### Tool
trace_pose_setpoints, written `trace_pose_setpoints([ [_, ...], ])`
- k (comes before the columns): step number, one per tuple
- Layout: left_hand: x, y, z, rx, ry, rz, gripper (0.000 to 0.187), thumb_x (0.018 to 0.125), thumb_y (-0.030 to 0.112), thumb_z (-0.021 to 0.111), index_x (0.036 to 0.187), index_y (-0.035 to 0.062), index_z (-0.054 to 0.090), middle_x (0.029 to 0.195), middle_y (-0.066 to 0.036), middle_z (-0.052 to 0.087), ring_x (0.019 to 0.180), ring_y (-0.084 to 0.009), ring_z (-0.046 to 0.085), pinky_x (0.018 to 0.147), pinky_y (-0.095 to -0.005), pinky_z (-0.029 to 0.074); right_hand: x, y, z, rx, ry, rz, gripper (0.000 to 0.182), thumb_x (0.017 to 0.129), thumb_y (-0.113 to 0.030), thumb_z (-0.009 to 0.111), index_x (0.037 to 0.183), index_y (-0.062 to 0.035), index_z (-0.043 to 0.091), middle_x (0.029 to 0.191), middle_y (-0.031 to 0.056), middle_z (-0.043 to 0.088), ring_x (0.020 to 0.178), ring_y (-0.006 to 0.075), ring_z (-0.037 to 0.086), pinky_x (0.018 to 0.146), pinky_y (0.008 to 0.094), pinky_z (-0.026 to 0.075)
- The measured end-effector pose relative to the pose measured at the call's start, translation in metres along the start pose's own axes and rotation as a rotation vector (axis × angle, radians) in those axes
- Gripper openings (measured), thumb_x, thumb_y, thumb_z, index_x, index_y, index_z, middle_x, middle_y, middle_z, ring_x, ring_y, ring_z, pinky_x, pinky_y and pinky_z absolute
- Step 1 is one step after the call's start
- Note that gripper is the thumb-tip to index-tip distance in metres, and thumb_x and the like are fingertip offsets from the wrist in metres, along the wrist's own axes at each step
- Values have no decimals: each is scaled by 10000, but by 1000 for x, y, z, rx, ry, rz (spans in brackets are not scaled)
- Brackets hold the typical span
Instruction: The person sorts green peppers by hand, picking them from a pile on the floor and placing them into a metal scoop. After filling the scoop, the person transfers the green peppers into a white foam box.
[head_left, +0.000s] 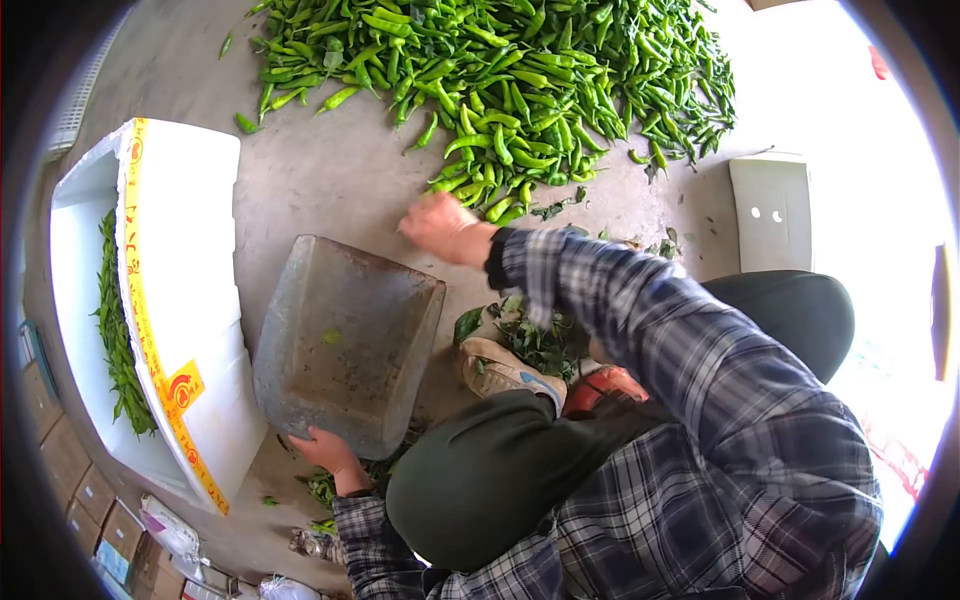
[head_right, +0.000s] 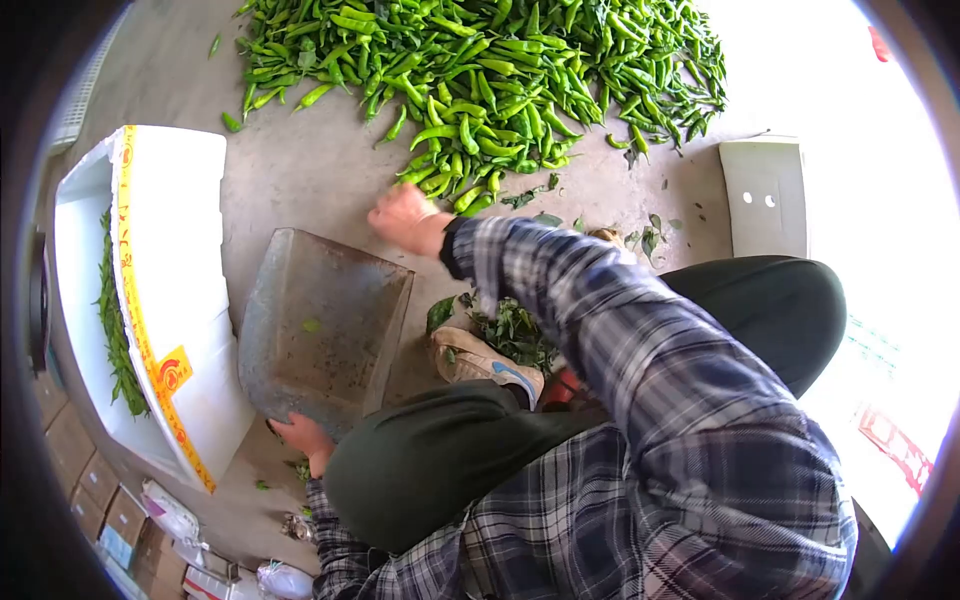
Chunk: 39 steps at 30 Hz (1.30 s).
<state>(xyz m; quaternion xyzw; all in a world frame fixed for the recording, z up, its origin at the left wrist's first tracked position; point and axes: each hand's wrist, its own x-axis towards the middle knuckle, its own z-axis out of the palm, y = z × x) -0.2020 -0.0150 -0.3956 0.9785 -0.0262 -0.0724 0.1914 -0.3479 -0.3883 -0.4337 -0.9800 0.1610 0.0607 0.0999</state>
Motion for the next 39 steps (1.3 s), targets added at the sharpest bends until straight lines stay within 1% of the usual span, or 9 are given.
trace_pose_setpoints([
  [4, -1, 26, -16, -236, -106, 20, 476, 850, 118, 419, 1249, -114, 302, 1214, -284, 417, 1082, -374, 457, 896, -401, 373, -18, 49, -23, 351, -202, 389, 205, 725, -134, 535, 898, -31, 568, 830, 130, 620, 786, 267, 618, 666, 401, 492],
  [6, 4, 45, -18, -264, -177, 68, 427, 855, 103, 411, 1220, -108, 343, 1186, -264, 447, 1051, -350, 478, 874, -391, 376, -32, 68, -27, 493, 56, 381, 256, 710, -210, 562, 906, -47, 583, 751, 169, 609, 747, 307, 602, 646, 404, 487],
  [10, 20, 70, -4, -274, -195, 158, 392, 851, 82, 418, 1194, -103, 372, 1151, -254, 473, 1008, -353, 497, 853, -388, 379, -43, 65, -45, 1185, -102, 721, 320, 774, -188, 591, 1015, 21, 558, 713, 112, 625, 534, 136, 607, 494, 267, 508],
  [19, 22, 82, 18, -143, -93, 244, 385, 836, 43, 421, 1190, -87, 344, 1084, -286, 496, 982, -413, 497, 810, -429, 383, -43, -28, -51, 1468, -200, 463, 326, 755, -71, 495, 1076, -53, 552, 615, 32, 572, 503, 85, 546, 475, 235, 471],
  [26, 18, 98, 14, -70, -70, 230, 480, 808, 40, 449, 1254, -47, 294, 1142, -271, 469, 1010, -407, 482, 845, -428, 378, -78, 17, -56, 1314, -276, 592, 185, 775, -203, 545, 799, -47, 641, 626, 55, 603, 485, 99, 556, 467, 247, 471],
  [30, 12, 110, 8, 45, 143, 600, 658, 759, 35, 510, 1337, 1, 197, 1273, -238, 373, 1171, -359, 369, 960, -417, 310, -121, 24, -20, 400, -357, -3, 236, 734, -228, 546, 612, -28, 575, 579, 94, 580, 515, 240, 559, 541, 368, 462],
  [33, 15, 109, 3, 90, 80, 666, 716, 727, 26, 544, 1351, 19, 192, 1312, -215, 330, 1225, -346, 295, 1000, -422, 265, -139, -1, -23, 632, -858, -7, 130, 690, -168, 545, 698, -46, 587, 669, 103, 607, 609, 305, 584, 576, 417, 465],
  [37, 19, 100, 13, 8, 28, 542, 737, 740, 24, 537, 1366, 42, 148, 1337, -218, 304, 1226, -358, 311, 993, -407, 286, -156, -6, -23, 114, -666, -98, 149, 695, -127, 547, 817, -73, 611, 802, 143, 609, 745, 283, 615, 583, 411, 483],
  [39, 19, 97, 16, -51, -56, 411, 747, 766, 24, 514, 1379, 75, 88, 1362, -234, 261, 1230, -375, 309, 987, -387, 302, -127, 6, -47, 183, -421, 233, 212, 702, -85, 533, 910, -93, 574, 819, 125, 606, 750, 295, 605, 593, 398, 486],
])
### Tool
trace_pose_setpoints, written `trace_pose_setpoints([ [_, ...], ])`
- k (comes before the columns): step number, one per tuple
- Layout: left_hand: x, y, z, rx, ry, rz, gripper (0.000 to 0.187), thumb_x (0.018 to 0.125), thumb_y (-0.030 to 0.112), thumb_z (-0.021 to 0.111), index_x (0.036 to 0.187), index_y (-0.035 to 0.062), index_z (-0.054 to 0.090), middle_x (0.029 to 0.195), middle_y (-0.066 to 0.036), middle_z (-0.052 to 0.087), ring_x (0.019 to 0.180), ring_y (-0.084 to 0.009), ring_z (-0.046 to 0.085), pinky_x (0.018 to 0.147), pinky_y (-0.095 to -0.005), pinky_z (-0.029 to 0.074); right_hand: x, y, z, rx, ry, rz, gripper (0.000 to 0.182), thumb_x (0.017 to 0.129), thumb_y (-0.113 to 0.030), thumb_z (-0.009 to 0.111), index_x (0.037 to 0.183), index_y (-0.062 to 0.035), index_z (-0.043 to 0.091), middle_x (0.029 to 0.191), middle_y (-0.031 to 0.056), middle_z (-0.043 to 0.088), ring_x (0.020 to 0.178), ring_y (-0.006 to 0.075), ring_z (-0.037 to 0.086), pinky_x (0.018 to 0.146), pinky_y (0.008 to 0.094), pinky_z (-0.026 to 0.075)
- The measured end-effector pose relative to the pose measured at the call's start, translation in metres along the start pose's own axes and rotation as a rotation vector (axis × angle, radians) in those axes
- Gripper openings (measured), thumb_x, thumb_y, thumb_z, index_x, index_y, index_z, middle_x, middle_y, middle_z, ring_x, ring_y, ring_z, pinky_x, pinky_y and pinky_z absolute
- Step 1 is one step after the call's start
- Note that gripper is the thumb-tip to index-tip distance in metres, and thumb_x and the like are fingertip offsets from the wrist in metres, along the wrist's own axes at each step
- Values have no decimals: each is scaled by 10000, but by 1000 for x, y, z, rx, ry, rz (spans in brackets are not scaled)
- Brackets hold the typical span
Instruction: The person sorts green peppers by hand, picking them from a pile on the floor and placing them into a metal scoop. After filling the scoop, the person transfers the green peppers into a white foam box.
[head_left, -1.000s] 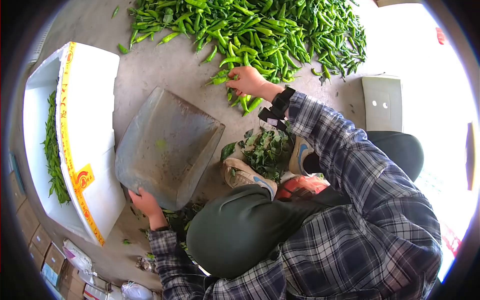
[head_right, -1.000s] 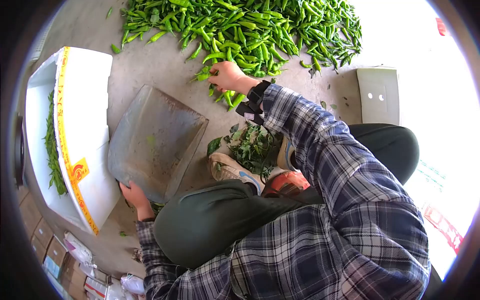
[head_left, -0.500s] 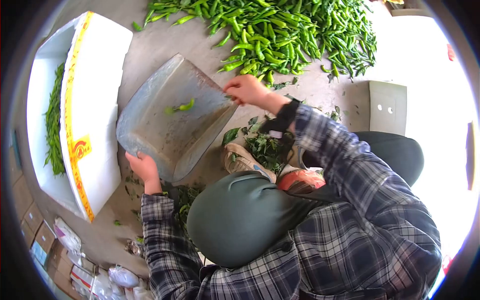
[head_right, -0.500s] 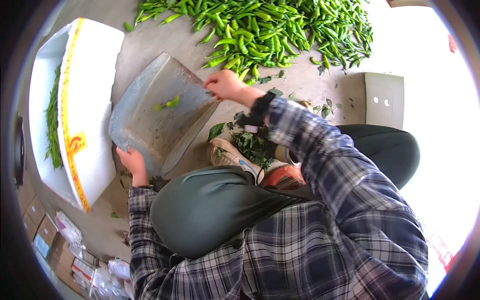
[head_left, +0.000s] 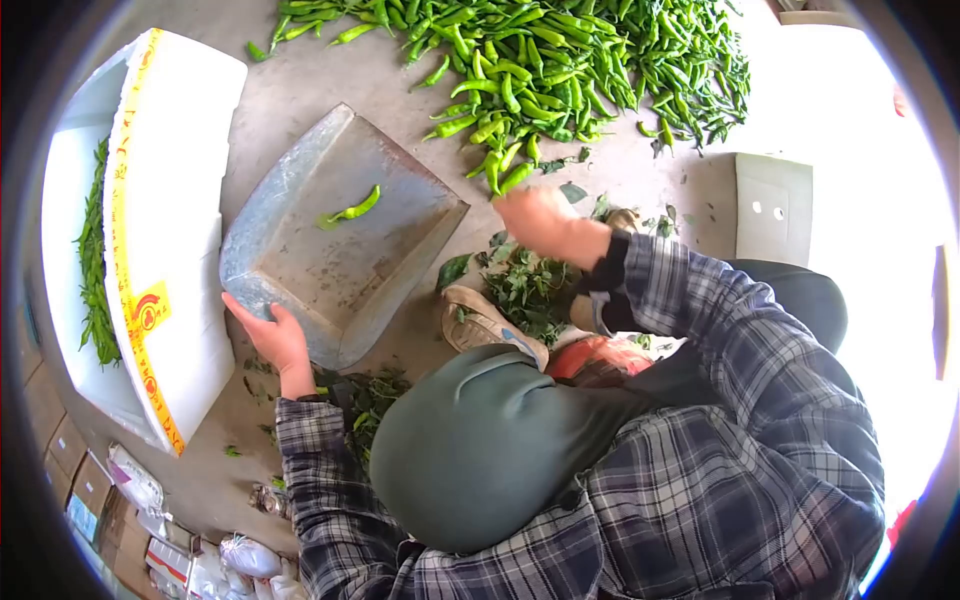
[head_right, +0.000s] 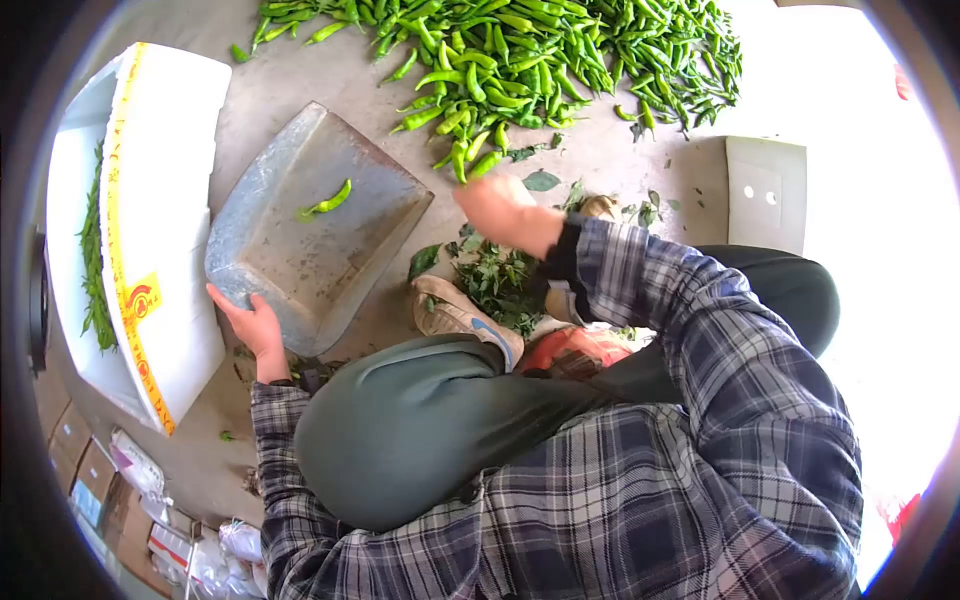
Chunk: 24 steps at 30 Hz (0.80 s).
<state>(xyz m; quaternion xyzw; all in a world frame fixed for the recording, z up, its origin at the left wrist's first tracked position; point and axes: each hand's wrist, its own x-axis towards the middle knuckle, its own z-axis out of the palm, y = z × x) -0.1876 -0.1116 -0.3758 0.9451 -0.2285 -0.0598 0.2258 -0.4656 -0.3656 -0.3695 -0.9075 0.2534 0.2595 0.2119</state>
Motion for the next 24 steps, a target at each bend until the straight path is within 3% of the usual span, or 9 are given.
trace_pose_setpoints([
  [2, -1, 5, -3, -25, -39, -61, 753, 770, 25, 512, 1381, 86, 77, 1358, -236, 267, 1226, -377, 314, 986, -390, 303, 16, 15, -4, -5, 324, -71, 289, 728, -61, 514, 1014, -102, 506, 1107, 157, 495, 851, 326, 563, 642, 369, 491],
  [5, 4, 1, 1, -30, -38, -87, 757, 777, 28, 504, 1383, 106, 58, 1333, -249, 301, 1196, -389, 349, 968, -401, 321, 39, 27, 1, -265, 448, -164, 268, 730, -66, 518, 996, -91, 506, 1179, 183, 410, 900, 322, 546, 644, 376, 494],
  [9, 0, 16, -3, -54, -51, -158, 730, 791, 42, 483, 1381, 120, 60, 1257, -281, 383, 1098, -418, 440, 903, -431, 368, 53, 31, 4, -187, 286, -191, 223, 724, -75, 533, 946, -91, 549, 1195, 178, 384, 853, 328, 567, 621, 379, 502],
  [13, 0, 13, -2, -22, -31, -135, 709, 797, 52, 474, 1377, 115, 71, 1211, -289, 424, 1049, -427, 471, 873, -441, 381, 65, 25, -8, 212, 432, -53, 234, 736, -134, 541, 968, -109, 560, 1010, 107, 544, 844, 280, 568, 693, 380, 477],
  [14, 1, 13, -2, -19, -36, -153, 706, 795, 51, 475, 1375, 114, 77, 1211, -289, 424, 1049, -426, 471, 873, -441, 381, 67, 17, -9, 301, 573, -92, 197, 752, -184, 547, 934, -115, 577, 822, 100, 581, 796, 277, 575, 684, 389, 468],
  [17, -1, 16, -3, -13, -39, -161, 701, 794, 51, 476, 1373, 114, 86, 1208, -291, 425, 1049, -425, 471, 874, -441, 381, 55, -34, -27, 595, 334, -49, 292, 762, -242, 548, 1031, -133, 579, 953, 112, 609, 825, 300, 589, 726, 356, 482],
  [18, -1, 16, -3, -4, -33, -154, 699, 793, 52, 476, 1373, 114, 90, 1205, -292, 427, 1049, -425, 471, 873, -440, 381, 55, -45, -9, 609, 422, -243, 316, 756, -231, 545, 1055, -131, 572, 979, 98, 599, 813, 303, 593, 706, 362, 492],
  [21, -1, 13, -1, -6, -6, -114, 696, 793, 55, 475, 1372, 113, 93, 1205, -293, 427, 1047, -426, 472, 873, -441, 381, 41, -49, 2, 431, 400, -234, 299, 759, -205, 531, 1046, -128, 564, 955, 83, 589, 809, 302, 591, 700, 367, 490],
  [24, 0, 17, -2, 5, -13, -141, 692, 791, 59, 477, 1369, 107, 99, 1197, -293, 433, 1044, -424, 474, 872, -442, 381, 40, -3, 9, 189, 172, 125, 180, 724, -98, 519, 902, -98, 542, 857, 142, 555, 720, 301, 599, 627, 392, 496],
])
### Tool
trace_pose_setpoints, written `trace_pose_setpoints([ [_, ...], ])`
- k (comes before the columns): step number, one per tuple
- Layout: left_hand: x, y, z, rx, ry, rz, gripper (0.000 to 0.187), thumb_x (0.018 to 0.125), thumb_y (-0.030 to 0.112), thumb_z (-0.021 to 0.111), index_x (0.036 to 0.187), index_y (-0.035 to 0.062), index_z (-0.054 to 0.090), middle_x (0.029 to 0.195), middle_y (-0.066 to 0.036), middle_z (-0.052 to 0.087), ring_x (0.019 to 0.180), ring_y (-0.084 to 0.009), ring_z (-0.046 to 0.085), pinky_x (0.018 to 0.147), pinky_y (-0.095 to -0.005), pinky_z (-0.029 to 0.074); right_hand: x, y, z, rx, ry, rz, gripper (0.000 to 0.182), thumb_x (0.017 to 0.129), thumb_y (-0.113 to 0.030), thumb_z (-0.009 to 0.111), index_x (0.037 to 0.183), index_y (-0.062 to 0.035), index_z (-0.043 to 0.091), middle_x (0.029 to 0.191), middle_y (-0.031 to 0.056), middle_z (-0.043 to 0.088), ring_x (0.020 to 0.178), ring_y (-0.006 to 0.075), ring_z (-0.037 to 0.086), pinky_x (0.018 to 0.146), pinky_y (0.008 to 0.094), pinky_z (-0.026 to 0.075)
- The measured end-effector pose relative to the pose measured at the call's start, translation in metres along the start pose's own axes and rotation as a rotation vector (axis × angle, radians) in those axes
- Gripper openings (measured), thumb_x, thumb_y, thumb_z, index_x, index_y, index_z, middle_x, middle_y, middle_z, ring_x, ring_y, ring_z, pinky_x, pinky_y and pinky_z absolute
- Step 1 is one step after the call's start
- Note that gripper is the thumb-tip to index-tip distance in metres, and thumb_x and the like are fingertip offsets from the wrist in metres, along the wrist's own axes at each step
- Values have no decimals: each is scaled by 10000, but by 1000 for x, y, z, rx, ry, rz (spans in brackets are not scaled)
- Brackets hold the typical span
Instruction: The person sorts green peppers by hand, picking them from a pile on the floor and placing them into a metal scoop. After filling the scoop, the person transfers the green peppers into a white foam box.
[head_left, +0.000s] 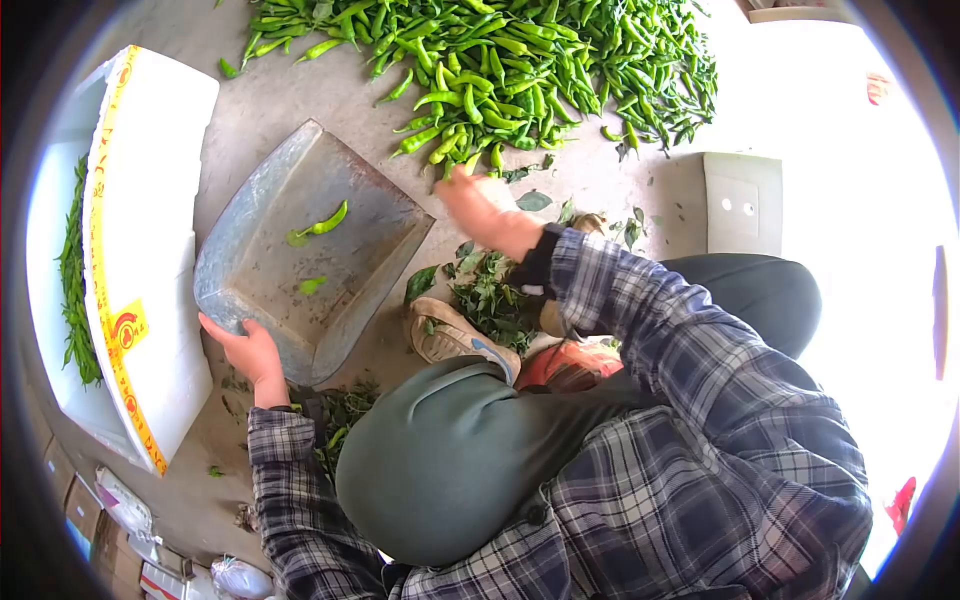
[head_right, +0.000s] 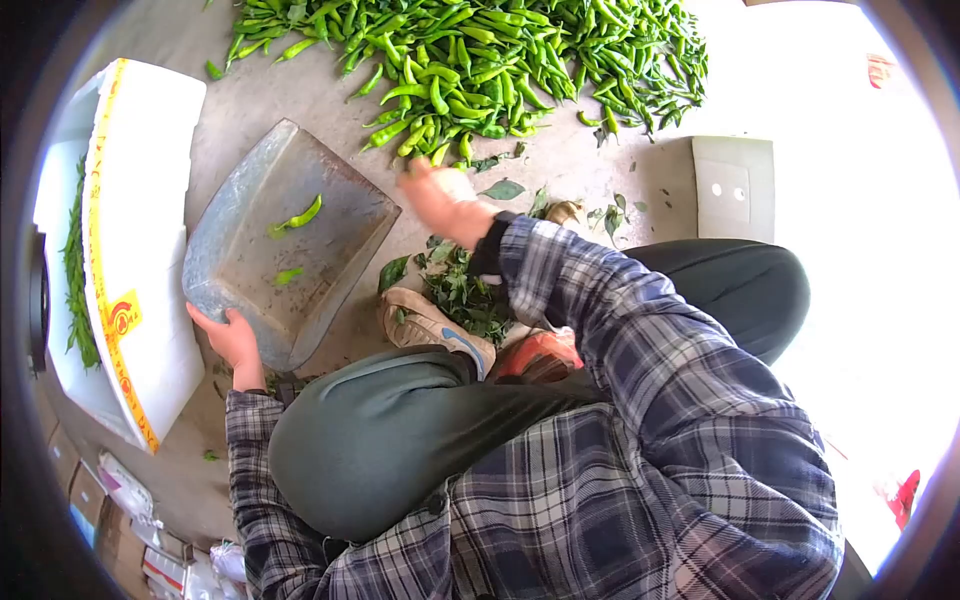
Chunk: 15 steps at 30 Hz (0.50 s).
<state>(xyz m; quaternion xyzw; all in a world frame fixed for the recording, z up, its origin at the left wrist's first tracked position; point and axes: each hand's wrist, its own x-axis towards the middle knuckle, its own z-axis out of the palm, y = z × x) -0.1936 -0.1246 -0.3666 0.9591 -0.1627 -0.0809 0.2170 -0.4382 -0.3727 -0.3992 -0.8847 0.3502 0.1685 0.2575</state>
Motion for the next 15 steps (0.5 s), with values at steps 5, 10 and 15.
trace_pose_setpoints([
  [5, 2, -9, 4, -1, -14, -11, 693, 785, 64, 482, 1366, 100, 106, 1168, -289, 461, 1020, -426, 491, 859, -447, 392, -5, 53, 17, -253, 221, -87, 219, 739, -73, 511, 957, -86, 521, 942, 130, 502, 813, 318, 572, 629, 402, 486],
  [10, 4, -14, 5, 1, 25, 39, 679, 780, 67, 482, 1358, 92, 127, 1162, -282, 471, 1011, -425, 498, 850, -448, 399, -2, 65, 9, -42, 124, -19, 257, 712, -94, 519, 955, -15, 537, 856, 123, 544, 743, 220, 585, 646, 350, 474],
  [15, 3, -9, 2, 9, 13, 38, 667, 780, 69, 480, 1353, 89, 138, 1167, -282, 467, 1017, -422, 495, 850, -445, 400, -1, 62, -9, 737, -199, 209, 340, 721, -179, 536, 1033, -45, 535, 749, 83, 619, 642, 158, 616, 556, 328, 483],
])
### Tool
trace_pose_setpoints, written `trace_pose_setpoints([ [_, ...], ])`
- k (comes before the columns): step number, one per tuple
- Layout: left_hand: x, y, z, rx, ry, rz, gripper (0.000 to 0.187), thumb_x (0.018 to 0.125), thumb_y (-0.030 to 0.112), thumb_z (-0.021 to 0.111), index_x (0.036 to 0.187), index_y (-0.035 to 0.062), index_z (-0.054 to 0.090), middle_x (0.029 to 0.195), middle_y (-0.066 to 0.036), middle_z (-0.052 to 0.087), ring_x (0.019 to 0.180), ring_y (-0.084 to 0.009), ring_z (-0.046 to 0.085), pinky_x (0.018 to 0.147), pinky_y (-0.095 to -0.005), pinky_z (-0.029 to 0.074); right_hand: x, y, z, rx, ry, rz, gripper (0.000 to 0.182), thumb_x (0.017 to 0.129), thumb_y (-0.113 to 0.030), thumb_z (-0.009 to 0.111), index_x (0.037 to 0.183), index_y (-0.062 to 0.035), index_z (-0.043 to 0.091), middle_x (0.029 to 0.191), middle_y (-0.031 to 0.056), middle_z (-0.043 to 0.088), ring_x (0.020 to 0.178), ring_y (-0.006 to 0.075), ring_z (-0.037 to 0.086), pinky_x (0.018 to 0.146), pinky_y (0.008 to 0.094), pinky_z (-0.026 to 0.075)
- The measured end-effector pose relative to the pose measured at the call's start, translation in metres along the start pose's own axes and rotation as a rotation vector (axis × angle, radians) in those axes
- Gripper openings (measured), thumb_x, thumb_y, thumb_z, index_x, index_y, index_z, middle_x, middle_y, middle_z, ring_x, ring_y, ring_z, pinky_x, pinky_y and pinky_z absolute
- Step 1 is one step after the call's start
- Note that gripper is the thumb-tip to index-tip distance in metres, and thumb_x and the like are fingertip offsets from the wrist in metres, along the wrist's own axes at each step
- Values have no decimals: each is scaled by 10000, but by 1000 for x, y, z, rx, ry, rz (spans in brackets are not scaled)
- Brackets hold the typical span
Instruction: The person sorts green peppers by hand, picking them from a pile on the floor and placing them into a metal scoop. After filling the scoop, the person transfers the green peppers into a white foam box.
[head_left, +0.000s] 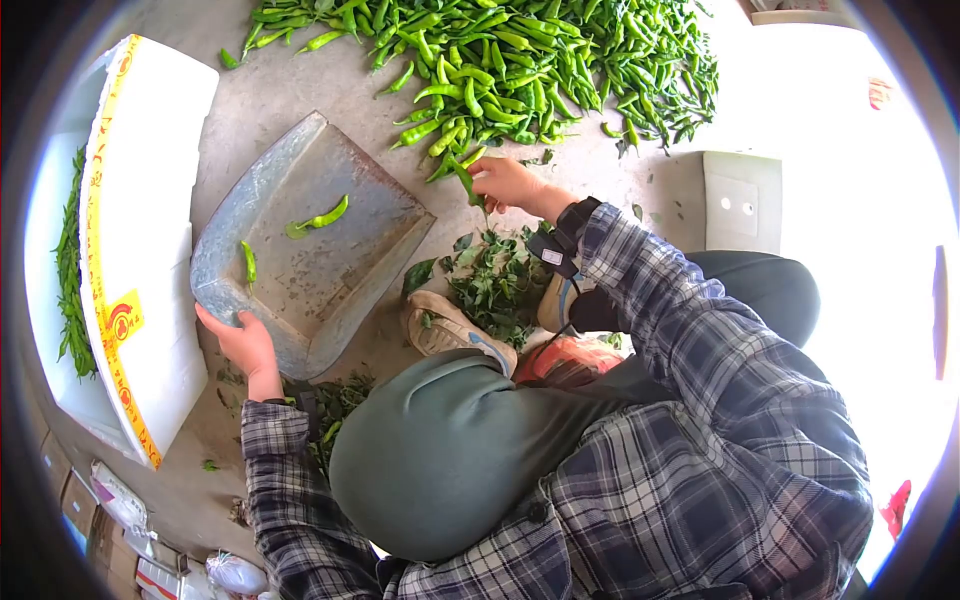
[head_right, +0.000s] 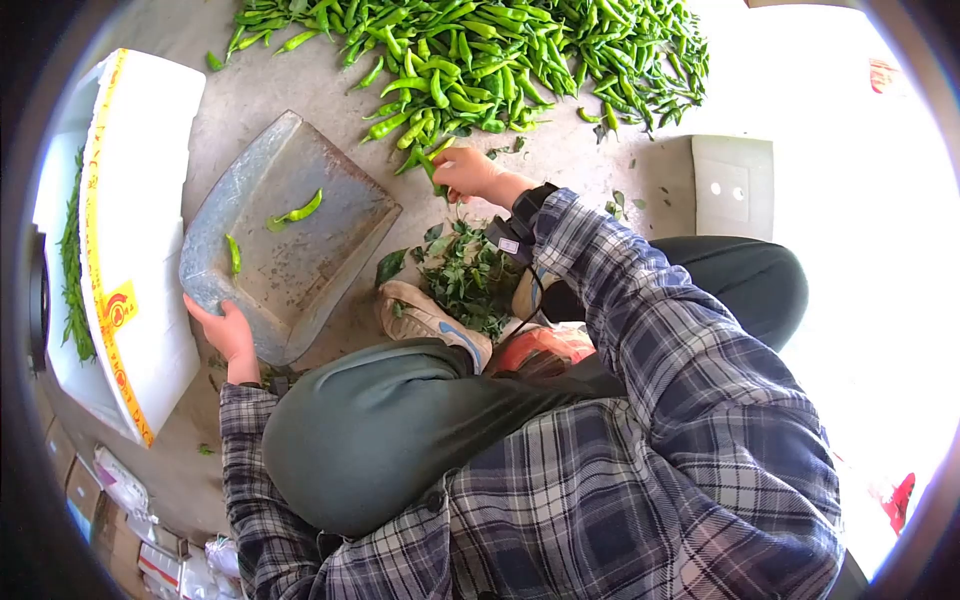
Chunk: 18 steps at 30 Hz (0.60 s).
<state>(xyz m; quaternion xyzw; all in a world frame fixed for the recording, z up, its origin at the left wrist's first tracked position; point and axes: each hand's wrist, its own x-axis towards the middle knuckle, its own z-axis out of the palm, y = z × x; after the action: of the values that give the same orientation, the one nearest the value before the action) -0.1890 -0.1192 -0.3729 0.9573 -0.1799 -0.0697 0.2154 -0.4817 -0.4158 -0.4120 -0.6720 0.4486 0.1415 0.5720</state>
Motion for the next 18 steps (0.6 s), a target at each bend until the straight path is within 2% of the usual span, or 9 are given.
trace_pose_setpoints([
  [2, 0, -1, 0, -9, -12, -8, 666, 781, 71, 479, 1353, 89, 138, 1169, -280, 465, 1019, -422, 493, 852, -444, 399, -7, -4, 2, 572, -121, 150, 309, 757, -138, 504, 1055, -56, 511, 754, 59, 626, 646, 138, 620, 556, 279, 490],
  [3, -1, -1, 0, -16, -12, -12, 665, 782, 70, 479, 1353, 89, 138, 1168, -279, 467, 1018, -421, 494, 853, -445, 398, -11, -4, 2, 710, -158, 174, 299, 761, -123, 516, 1053, -60, 510, 803, 48, 624, 688, 140, 621, 563, 281, 494],
  [6, 0, -1, 0, -16, -10, -14, 666, 784, 68, 481, 1354, 87, 137, 1169, -276, 467, 1017, -420, 496, 853, -446, 397, -16, -10, 6, 768, -184, 158, 303, 765, -147, 529, 1056, -64, 504, 817, 38, 613, 726, 138, 619, 590, 293, 501],
  [7, 0, -1, 0, -4, -15, -13, 666, 785, 66, 483, 1354, 85, 136, 1171, -276, 466, 1016, -419, 496, 852, -446, 398, -10, -6, 7, 675, -125, 139, 289, 753, -131, 531, 1031, -60, 503, 778, 85, 617, 726, 203, 630, 613, 344, 501],
  [8, 0, -2, 0, -2, -10, -12, 666, 785, 66, 483, 1354, 85, 136, 1171, -276, 466, 1016, -419, 496, 852, -446, 398, -6, -5, 9, 677, -127, 134, 289, 753, -131, 531, 1031, -60, 503, 778, 85, 617, 726, 203, 630, 613, 344, 501],
  [10, 1, -1, 0, 1, -4, -9, 666, 785, 62, 486, 1354, 83, 141, 1174, -277, 463, 1020, -416, 496, 848, -441, 403, -1, -10, 13, -496, 419, -208, 269, 727, -86, 528, 991, -51, 497, 753, 160, 606, 730, 290, 621, 612, 391, 489],
  [11, 1, 0, 0, 0, 0, -6, 666, 785, 62, 486, 1354, 83, 141, 1174, -277, 463, 1020, -416, 496, 848, -441, 403, 1, -13, 12, -575, 431, -158, 220, 722, -94, 523, 936, -50, 505, 749, 200, 592, 734, 348, 596, 621, 431, 471],
  [15, 1, 2, -1, -30, -19, -36, 661, 783, 60, 488, 1352, 80, 152, 1176, -280, 460, 1023, -419, 493, 850, -436, 403, 19, -6, 26, -807, 431, -248, 181, 748, -186, 514, 874, -59, 538, 746, 160, 604, 722, 346, 594, 645, 439, 464],
  [18, 0, 0, -1, -19, -2, -19, 661, 781, 58, 488, 1352, 80, 156, 1169, -281, 464, 1017, -423, 495, 849, -436, 404, 19, -9, 33, -712, 367, -258, 171, 743, -196, 526, 838, -56, 551, 750, 155, 604, 723, 345, 590, 654, 441, 463],
])
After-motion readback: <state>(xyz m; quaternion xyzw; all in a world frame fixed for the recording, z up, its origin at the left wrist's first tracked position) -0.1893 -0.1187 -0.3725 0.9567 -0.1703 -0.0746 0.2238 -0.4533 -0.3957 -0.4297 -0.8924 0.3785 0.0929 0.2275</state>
